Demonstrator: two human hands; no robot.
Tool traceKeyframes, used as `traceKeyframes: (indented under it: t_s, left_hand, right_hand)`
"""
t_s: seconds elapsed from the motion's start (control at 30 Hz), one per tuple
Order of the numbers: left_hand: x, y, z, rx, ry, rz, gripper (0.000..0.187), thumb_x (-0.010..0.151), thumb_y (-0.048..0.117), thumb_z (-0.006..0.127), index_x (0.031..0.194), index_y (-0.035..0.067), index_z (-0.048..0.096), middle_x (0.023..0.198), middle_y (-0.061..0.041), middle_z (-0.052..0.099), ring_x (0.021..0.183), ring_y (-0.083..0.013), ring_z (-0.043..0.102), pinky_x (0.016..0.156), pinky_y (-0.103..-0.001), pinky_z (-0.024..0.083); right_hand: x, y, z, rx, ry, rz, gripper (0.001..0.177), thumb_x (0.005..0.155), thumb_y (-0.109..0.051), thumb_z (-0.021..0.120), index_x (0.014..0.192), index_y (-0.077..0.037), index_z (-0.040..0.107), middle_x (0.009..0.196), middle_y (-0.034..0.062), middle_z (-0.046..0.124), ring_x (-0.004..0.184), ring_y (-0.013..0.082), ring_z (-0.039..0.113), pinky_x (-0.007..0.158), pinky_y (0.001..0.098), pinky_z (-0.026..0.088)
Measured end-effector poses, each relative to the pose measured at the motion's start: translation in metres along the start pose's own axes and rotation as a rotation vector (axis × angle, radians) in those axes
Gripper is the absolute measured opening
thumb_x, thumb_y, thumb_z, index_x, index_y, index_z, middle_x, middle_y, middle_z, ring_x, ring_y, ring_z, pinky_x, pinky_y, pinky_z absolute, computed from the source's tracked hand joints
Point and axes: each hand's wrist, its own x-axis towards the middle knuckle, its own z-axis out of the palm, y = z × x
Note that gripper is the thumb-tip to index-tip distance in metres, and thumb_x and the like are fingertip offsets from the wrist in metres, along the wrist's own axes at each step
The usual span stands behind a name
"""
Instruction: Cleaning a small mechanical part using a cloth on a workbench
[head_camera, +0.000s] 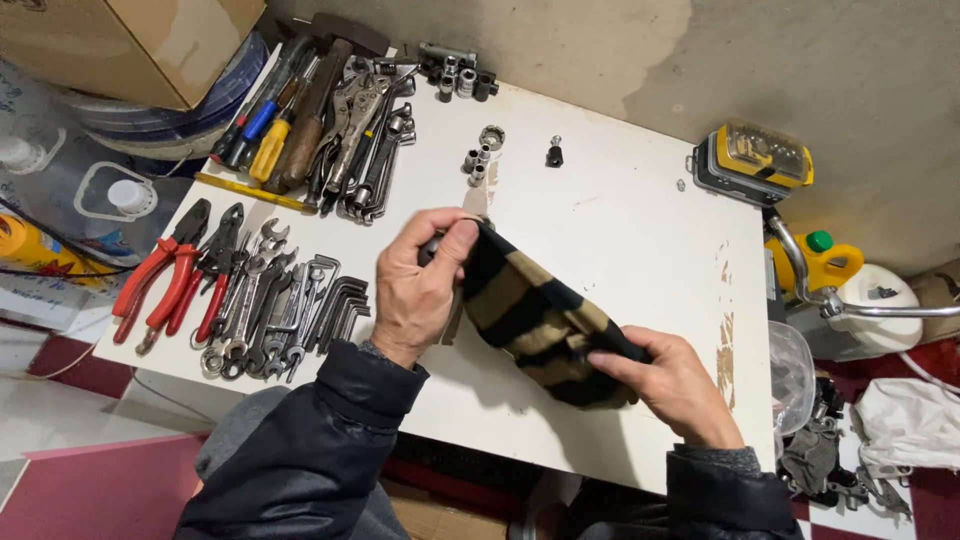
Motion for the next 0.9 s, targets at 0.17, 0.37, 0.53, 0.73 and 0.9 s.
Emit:
traceKeyframes:
  t_s: [0.17, 0.37, 0.53, 0.73, 0.9]
  left_hand:
    - [0.012, -0.002, -0.009, 0.093, 0.029, 0.099, 0.015, 0.097, 0.023, 0.073, 0.099, 0.009, 0.076, 0.088, -0.009, 0.071, 0.055, -0.0114, 0.063, 0.054, -0.025, 0.055]
    - [0.011, 0.005, -0.008, 0.054, 0.058, -0.034, 0.017, 0.099, 0.023, 0.070, 0.100, 0.008, 0.077, 0.067, -0.005, 0.063, 0.051, -0.0081, 0.053, 0.049, -0.024, 0.050]
    - [0.012, -0.006, -0.007, 0.073, 0.059, -0.025, 0.017, 0.100, 0.024, 0.069, 0.100, 0.009, 0.076, 0.055, -0.003, 0.057, 0.051, -0.0087, 0.053, 0.049, -0.024, 0.049]
    - [0.012, 0.001, -0.010, 0.075, 0.058, -0.014, 0.015, 0.099, 0.025, 0.070, 0.097, 0.011, 0.076, 0.053, -0.002, 0.057, 0.049, -0.0069, 0.052, 0.047, -0.023, 0.048]
    - [0.014, -0.011, -0.009, 0.054, 0.062, -0.009, 0.014, 0.098, 0.020, 0.071, 0.097, 0.007, 0.075, 0.065, -0.005, 0.062, 0.050, -0.0082, 0.057, 0.048, -0.023, 0.049]
  right_hand:
    - [0.005, 0.002, -0.004, -0.017, 0.125, -0.112, 0.004, 0.084, -0.003, 0.076, 0.087, -0.003, 0.078, 0.063, 0.0144, 0.072, 0.060, 0.0208, 0.065, 0.061, 0.0327, 0.052]
    - [0.012, 0.030, -0.008, 0.585, 0.067, -0.310, 0.012, 0.096, -0.002, 0.062, 0.099, 0.005, 0.071, 0.080, 0.0187, 0.072, 0.074, 0.0255, 0.073, 0.080, 0.0429, 0.061]
    - [0.006, 0.016, -0.007, 0.398, 0.096, -0.304, 0.042, 0.072, 0.014, 0.075, 0.112, 0.004, 0.068, 0.089, 0.0185, 0.074, 0.078, 0.0255, 0.073, 0.070, 0.0423, 0.062]
    - [0.011, 0.026, -0.012, 0.065, 0.245, -0.370, 0.042, 0.078, 0.019, 0.059, 0.109, -0.002, 0.077, 0.087, 0.0133, 0.072, 0.080, 0.0177, 0.063, 0.079, 0.0331, 0.056]
    - [0.046, 0.082, -0.031, 0.310, 0.336, -0.243, 0.014, 0.099, -0.006, 0.059, 0.105, -0.008, 0.072, 0.080, 0.0060, 0.070, 0.069, 0.0101, 0.066, 0.063, 0.0216, 0.054]
